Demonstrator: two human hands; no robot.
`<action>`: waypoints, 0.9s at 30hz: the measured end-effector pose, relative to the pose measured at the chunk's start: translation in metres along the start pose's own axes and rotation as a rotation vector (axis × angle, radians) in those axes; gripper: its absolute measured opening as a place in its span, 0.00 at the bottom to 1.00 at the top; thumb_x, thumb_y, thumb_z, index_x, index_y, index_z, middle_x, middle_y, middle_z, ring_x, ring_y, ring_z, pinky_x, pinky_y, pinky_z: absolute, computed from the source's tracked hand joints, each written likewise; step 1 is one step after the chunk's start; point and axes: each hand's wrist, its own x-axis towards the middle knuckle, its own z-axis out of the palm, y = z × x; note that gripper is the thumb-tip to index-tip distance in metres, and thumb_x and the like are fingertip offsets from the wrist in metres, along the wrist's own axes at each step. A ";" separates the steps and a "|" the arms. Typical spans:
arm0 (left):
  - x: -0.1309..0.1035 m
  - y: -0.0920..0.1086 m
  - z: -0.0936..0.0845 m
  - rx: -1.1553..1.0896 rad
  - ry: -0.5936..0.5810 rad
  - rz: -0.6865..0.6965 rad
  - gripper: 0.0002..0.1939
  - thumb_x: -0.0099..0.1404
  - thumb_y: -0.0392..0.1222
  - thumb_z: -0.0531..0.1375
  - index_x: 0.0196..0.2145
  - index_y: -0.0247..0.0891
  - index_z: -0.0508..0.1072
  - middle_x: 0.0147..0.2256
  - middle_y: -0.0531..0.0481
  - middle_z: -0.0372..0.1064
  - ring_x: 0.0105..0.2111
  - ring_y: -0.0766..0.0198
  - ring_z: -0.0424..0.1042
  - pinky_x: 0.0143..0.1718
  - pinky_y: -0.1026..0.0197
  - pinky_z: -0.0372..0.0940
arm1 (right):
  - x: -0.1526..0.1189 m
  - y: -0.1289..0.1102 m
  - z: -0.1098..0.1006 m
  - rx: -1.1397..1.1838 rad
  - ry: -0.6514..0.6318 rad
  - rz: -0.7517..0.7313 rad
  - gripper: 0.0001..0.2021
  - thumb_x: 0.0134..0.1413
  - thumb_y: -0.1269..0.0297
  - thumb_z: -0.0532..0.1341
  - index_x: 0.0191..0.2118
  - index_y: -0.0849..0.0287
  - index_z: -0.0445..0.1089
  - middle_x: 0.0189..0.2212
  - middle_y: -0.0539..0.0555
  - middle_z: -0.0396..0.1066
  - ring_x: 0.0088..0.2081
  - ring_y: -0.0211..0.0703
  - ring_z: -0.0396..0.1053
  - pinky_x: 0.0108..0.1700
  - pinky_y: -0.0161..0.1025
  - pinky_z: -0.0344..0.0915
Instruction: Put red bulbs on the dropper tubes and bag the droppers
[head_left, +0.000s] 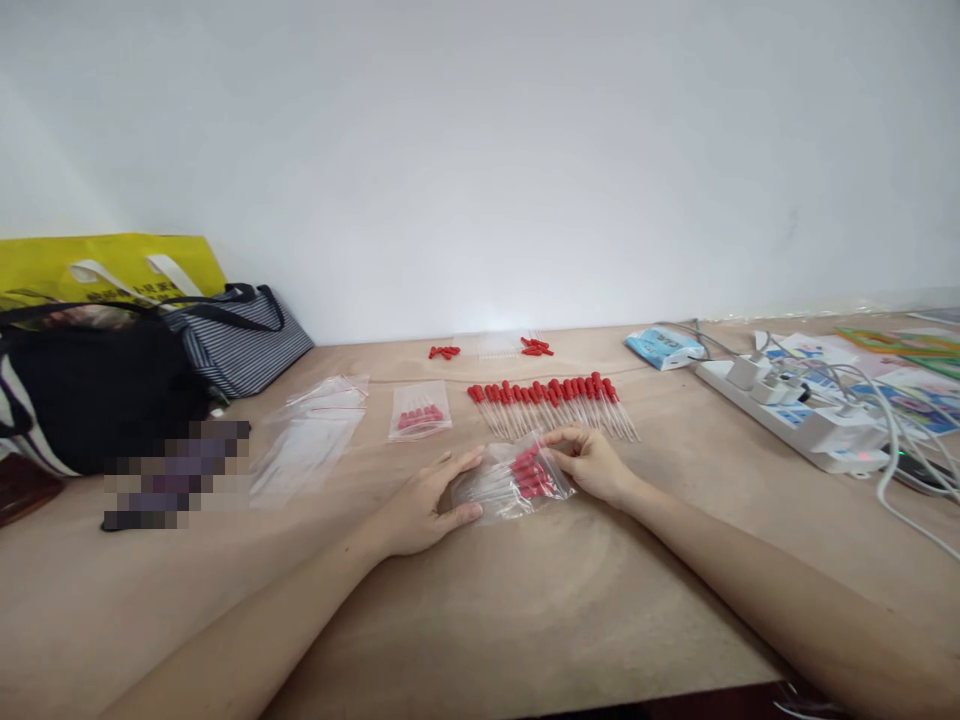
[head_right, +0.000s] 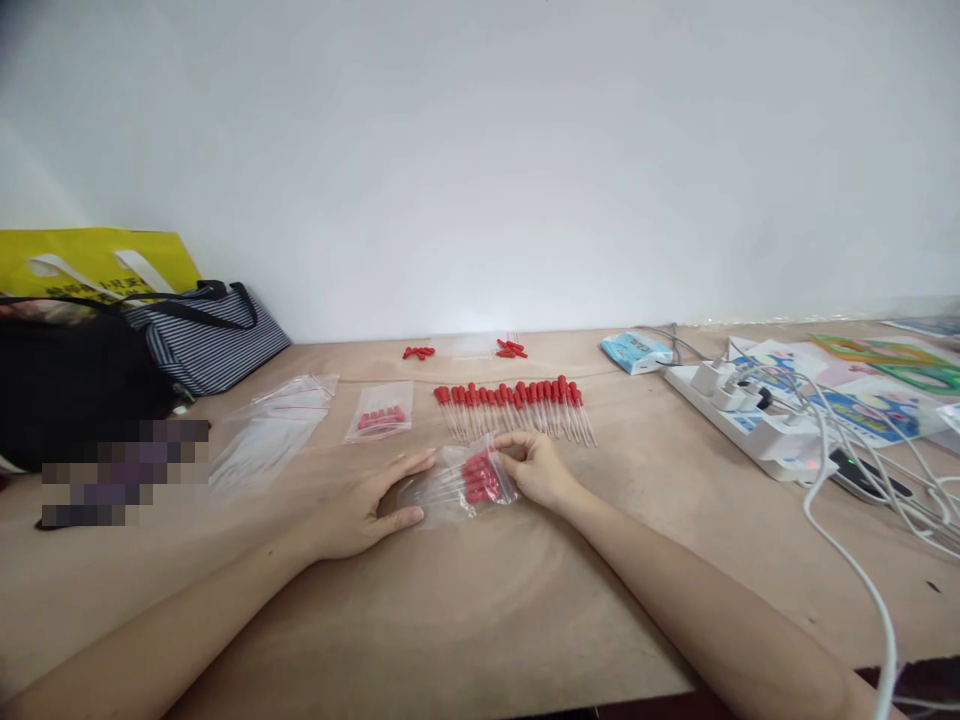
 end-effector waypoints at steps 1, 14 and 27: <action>0.000 -0.001 0.000 0.002 -0.002 -0.004 0.28 0.60 0.48 0.54 0.57 0.43 0.52 0.57 0.48 0.52 0.55 0.57 0.54 0.54 0.51 0.53 | 0.001 0.000 0.001 0.009 -0.047 0.009 0.17 0.30 0.54 0.67 0.28 0.61 0.71 0.23 0.52 0.72 0.24 0.40 0.69 0.27 0.37 0.66; 0.000 -0.001 0.001 0.021 -0.011 -0.036 0.27 0.60 0.50 0.54 0.55 0.41 0.55 0.55 0.47 0.54 0.55 0.56 0.55 0.54 0.51 0.52 | 0.016 0.006 0.007 -0.134 -0.012 0.008 0.16 0.36 0.52 0.64 0.27 0.62 0.73 0.23 0.56 0.73 0.26 0.44 0.71 0.29 0.40 0.68; 0.000 -0.038 -0.013 0.114 0.218 0.065 0.14 0.62 0.39 0.50 0.43 0.39 0.69 0.49 0.46 0.64 0.50 0.58 0.62 0.51 0.51 0.57 | -0.009 -0.018 -0.010 -0.213 -0.582 0.031 0.19 0.37 0.52 0.63 0.34 0.61 0.72 0.21 0.47 0.66 0.18 0.27 0.56 0.20 0.28 0.56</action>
